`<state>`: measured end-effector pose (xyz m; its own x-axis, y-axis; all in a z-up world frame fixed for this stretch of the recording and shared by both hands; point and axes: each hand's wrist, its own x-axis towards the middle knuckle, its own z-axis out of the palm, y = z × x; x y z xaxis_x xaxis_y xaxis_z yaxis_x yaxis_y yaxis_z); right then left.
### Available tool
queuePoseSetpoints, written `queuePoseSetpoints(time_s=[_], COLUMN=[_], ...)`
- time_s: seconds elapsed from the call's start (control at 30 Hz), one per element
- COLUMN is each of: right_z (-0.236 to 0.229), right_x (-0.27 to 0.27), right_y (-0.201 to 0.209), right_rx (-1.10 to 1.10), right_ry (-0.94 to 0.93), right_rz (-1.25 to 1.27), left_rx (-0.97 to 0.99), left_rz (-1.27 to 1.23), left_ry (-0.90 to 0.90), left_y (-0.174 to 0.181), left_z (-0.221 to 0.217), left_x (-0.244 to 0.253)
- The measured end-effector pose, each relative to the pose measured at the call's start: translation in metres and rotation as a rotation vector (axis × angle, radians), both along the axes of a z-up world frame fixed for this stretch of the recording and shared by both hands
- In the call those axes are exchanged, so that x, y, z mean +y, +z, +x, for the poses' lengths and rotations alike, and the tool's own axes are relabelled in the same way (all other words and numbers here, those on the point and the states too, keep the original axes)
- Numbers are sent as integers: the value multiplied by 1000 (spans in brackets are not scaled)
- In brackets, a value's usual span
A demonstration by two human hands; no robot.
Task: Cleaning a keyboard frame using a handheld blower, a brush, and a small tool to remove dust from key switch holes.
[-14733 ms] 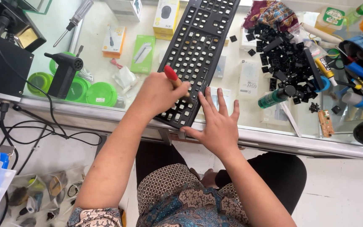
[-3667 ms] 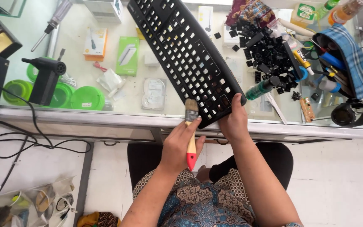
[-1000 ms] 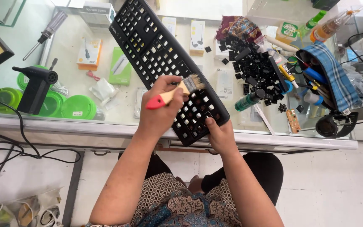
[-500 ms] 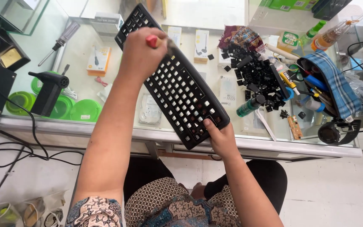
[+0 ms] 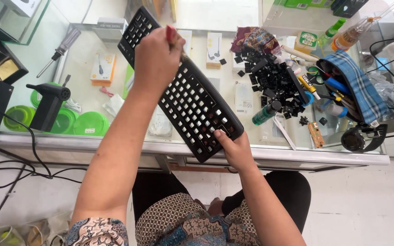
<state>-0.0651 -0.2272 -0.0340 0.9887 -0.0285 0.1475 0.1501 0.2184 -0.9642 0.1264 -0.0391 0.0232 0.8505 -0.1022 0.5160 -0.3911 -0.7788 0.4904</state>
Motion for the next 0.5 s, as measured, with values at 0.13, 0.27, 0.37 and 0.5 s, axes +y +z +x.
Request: queuePoseSetpoints(time_s=[0.13, 0.27, 0.37, 0.5], right_z=[14, 14, 3, 7], right_x=[-25, -20, -3, -7], right_y=[-51, -18, 1, -9], right_rx=[31, -215, 22, 18], right_ry=[44, 46, 33, 28], right_rz=[14, -429, -42, -2], left_rx=[67, 209, -10, -158], left_rz=[7, -274, -246, -49], left_ry=[-334, -532, -190, -140], left_y=[32, 20, 10, 1], left_z=[-132, -133, -51, -49], left_x=[-63, -65, -21, -12])
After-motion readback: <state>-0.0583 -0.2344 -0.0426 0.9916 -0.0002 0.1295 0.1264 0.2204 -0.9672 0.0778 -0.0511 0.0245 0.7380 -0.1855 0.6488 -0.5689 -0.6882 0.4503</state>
